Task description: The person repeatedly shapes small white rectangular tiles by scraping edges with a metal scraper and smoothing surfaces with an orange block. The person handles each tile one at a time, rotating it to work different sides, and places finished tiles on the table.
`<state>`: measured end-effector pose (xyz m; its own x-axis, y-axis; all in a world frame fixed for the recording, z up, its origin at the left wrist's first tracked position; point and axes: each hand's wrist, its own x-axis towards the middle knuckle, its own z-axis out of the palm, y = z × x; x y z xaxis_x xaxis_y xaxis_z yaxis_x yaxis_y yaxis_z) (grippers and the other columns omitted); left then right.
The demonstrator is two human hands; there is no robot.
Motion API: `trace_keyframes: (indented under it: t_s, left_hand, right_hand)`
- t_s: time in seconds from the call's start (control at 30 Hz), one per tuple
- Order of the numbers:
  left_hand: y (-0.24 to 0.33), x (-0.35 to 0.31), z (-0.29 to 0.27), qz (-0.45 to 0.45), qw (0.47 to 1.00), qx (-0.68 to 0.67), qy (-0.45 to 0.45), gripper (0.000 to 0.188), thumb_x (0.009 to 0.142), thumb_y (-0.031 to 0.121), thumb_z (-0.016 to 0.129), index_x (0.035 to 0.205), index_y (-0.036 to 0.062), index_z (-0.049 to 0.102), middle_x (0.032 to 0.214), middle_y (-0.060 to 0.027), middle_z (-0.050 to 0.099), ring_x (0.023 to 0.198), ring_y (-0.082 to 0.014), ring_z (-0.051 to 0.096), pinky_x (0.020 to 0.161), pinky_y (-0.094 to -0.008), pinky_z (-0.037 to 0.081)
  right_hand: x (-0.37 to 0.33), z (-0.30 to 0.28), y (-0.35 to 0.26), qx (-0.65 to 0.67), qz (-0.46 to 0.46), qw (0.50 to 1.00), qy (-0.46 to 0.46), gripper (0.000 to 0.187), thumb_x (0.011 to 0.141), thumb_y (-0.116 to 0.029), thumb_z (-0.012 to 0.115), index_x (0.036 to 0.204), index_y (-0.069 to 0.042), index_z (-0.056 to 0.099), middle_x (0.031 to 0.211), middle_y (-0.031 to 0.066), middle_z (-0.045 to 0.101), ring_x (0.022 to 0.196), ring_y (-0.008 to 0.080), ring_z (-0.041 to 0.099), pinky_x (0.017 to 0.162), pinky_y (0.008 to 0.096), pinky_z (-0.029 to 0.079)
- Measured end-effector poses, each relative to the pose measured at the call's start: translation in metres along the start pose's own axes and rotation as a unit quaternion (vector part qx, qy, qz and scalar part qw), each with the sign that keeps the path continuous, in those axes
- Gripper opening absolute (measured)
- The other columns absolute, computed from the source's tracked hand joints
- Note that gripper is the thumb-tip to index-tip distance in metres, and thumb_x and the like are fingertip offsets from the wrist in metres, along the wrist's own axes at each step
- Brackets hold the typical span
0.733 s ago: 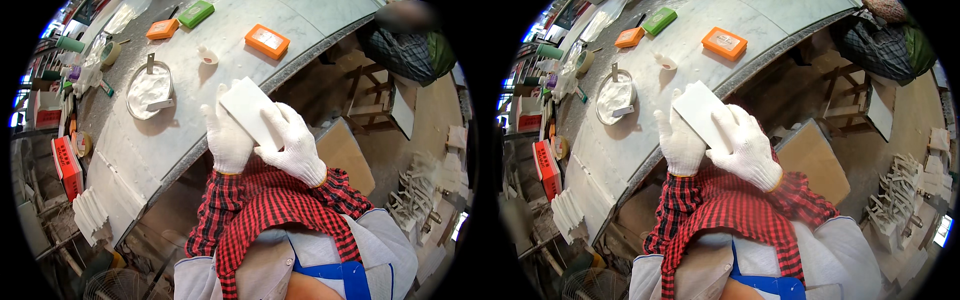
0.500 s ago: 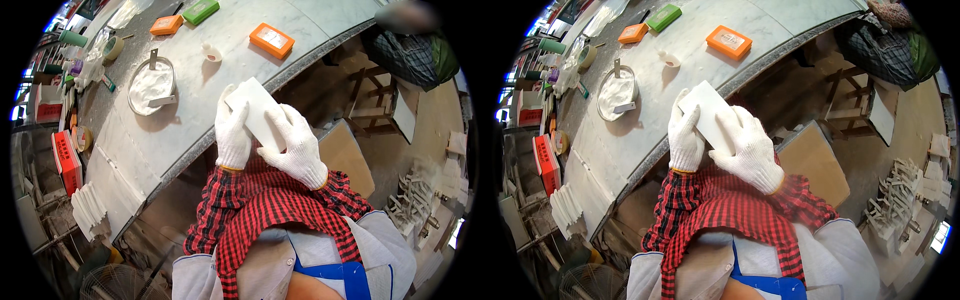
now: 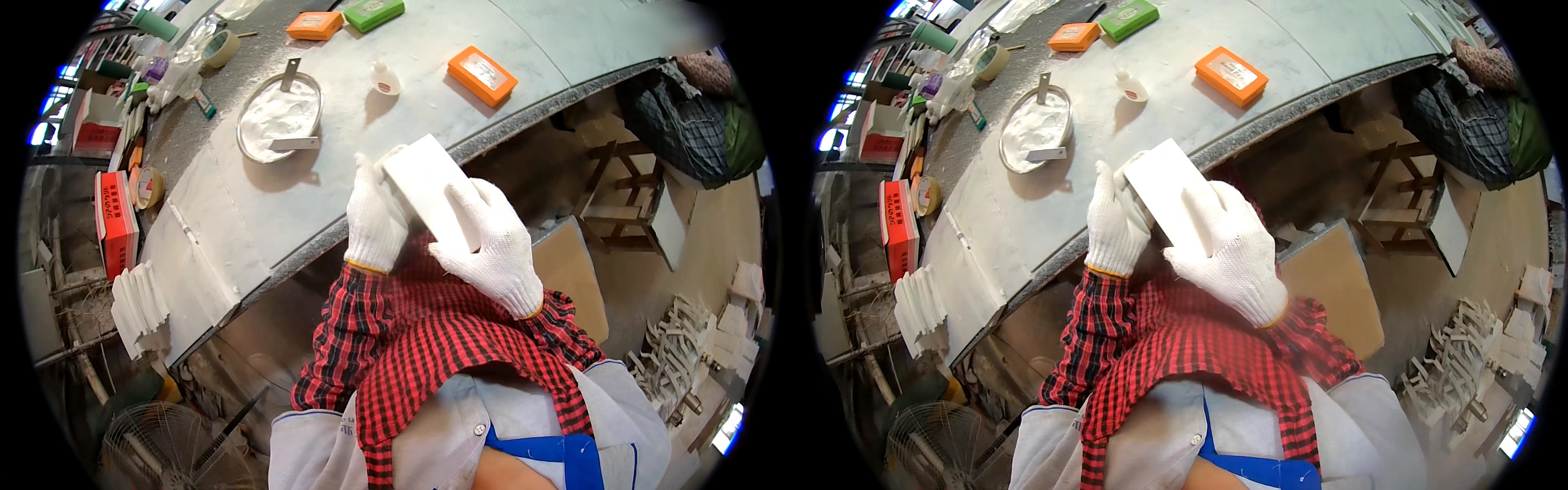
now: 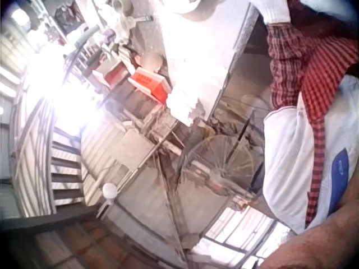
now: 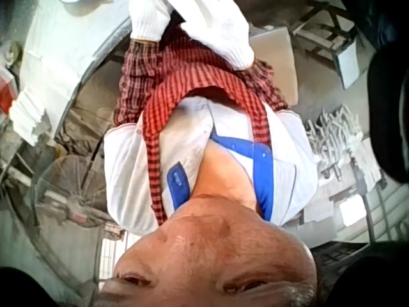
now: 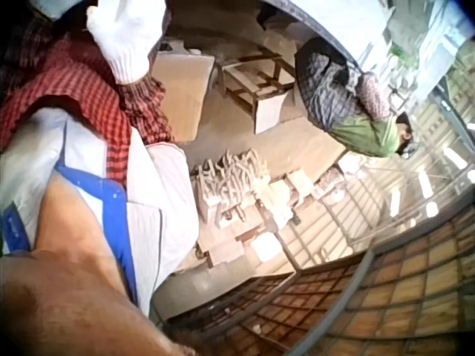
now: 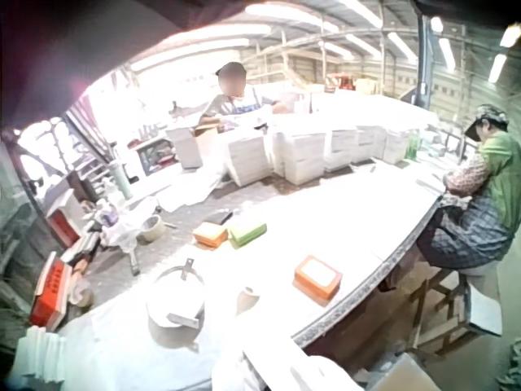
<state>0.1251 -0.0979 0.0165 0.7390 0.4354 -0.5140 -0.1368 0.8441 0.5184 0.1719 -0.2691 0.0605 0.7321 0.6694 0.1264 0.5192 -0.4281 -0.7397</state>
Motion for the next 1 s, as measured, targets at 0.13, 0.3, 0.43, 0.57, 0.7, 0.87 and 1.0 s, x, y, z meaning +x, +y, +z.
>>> trace_keyframes:
  t_s: [0.13,0.3,0.43,0.57,0.7,0.87,1.0]
  left_hand:
    - [-0.005,-0.019,-0.005,0.000,0.991,-0.082,-0.103,0.068,0.110,0.051,0.032,0.148,-0.0050,0.035,0.147,-0.0228,0.049,0.136,-0.0347,0.050,0.116,-0.0493,0.040]
    - [-0.014,-0.037,-0.012,0.049,0.995,0.024,-0.086,0.048,0.108,0.026,0.047,0.150,0.0059,0.034,0.139,-0.0179,0.053,0.129,-0.0310,0.055,0.110,-0.0476,0.047]
    - [-0.001,-0.039,-0.033,0.033,0.995,0.003,-0.095,0.048,0.103,0.013,0.049,0.148,0.0058,0.035,0.139,-0.0167,0.052,0.125,-0.0309,0.058,0.107,-0.0471,0.049]
    - [0.009,-0.051,-0.046,0.012,0.996,-0.009,-0.083,0.045,0.101,0.008,0.049,0.144,0.0023,0.036,0.140,-0.0171,0.051,0.125,-0.0301,0.057,0.107,-0.0461,0.049]
    - [0.019,-0.066,-0.051,0.006,0.996,-0.031,-0.082,0.054,0.098,0.003,0.048,0.150,0.0022,0.033,0.141,-0.0164,0.050,0.127,-0.0301,0.056,0.108,-0.0450,0.049]
    - [0.030,-0.083,-0.059,0.020,0.996,-0.050,-0.077,0.061,0.097,0.001,0.046,0.155,0.0018,0.029,0.146,-0.0170,0.048,0.128,-0.0304,0.056,0.107,-0.0442,0.049]
    - [0.035,-0.092,-0.069,0.021,0.993,-0.062,-0.095,0.061,0.096,0.001,0.046,0.155,0.0018,0.029,0.146,-0.0173,0.048,0.128,-0.0298,0.056,0.107,-0.0440,0.050]
  right_hand:
    - [0.006,0.001,-0.011,0.005,0.001,1.000,-0.014,0.072,0.068,-0.020,0.085,0.133,-0.002,0.059,0.131,0.0225,0.058,0.117,0.0378,0.062,0.095,0.0403,0.053]
    - [0.002,0.010,-0.021,0.065,-0.017,0.996,-0.050,0.067,0.077,-0.024,0.081,0.136,-0.002,0.057,0.139,0.0247,0.052,0.117,0.0403,0.061,0.100,0.0415,0.050]
    - [0.012,0.007,-0.017,-0.011,-0.078,0.992,-0.099,0.045,0.088,-0.030,0.071,0.126,-0.009,0.061,0.127,0.0166,0.060,0.098,0.0371,0.064,0.084,0.0428,0.054]
    - [0.064,0.012,-0.016,-0.086,-0.175,0.980,0.050,0.038,0.087,-0.027,0.071,0.120,-0.009,0.065,0.108,0.0116,0.067,0.093,0.0326,0.065,0.079,0.0404,0.054]
    - [0.115,0.039,-0.048,-0.120,-0.255,0.959,-0.022,0.051,0.083,-0.020,0.075,0.131,-0.010,0.063,0.120,0.0134,0.066,0.103,0.0322,0.065,0.088,0.0414,0.054]
    - [0.161,0.103,-0.041,-0.253,-0.377,0.890,-0.044,0.050,0.081,-0.015,0.073,0.130,-0.015,0.061,0.115,0.0113,0.064,0.100,0.0322,0.065,0.080,0.0422,0.056]
    - [0.176,0.114,-0.044,-0.288,-0.417,0.862,-0.033,0.029,0.084,-0.011,0.069,0.112,-0.013,0.067,0.101,0.0080,0.067,0.094,0.0279,0.067,0.076,0.0391,0.057]
